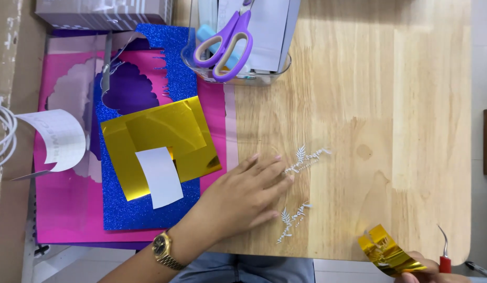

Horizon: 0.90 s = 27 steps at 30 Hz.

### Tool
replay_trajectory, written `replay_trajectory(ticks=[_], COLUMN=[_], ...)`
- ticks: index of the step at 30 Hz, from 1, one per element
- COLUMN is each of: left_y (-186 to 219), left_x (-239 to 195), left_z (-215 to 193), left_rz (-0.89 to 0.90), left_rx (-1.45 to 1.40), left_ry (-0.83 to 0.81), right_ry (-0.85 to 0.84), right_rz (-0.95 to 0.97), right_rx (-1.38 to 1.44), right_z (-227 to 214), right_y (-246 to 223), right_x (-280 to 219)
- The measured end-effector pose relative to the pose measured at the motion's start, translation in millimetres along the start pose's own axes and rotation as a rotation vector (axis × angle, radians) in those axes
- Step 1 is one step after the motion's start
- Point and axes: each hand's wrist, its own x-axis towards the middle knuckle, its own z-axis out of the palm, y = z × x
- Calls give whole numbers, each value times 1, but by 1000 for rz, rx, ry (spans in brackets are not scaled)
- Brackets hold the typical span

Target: The person uses a red-handled weeding tool to carefully peel a white sticker off a gold foil backing. They hold the foil with one hand and lift the sticker edges with the tool, then remove the sticker completely and place it on the table.

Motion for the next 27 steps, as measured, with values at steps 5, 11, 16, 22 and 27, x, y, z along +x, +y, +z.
replay_trajectory(ticks=[5,11,16,22,27], left_y=[0,3,7,8,9], left_x=[-6,-7,-8,-10,-8], left_z=[-6,-10,-9,-7,-13], left_rz=[55,44,29,30,21], left_rx=[90,116,135,172,148], left_ry=[-6,29,44,23,62], right_ry=[-505,-568,-537,-316,-574], right_rz=[493,5,-51,-87,673], right_rx=[-109,193,385,248,816], right_z=[-95,-70,-68,-32,-19], right_y=[143,174,159,68,91], right_x=[25,-15,-11,-6,9])
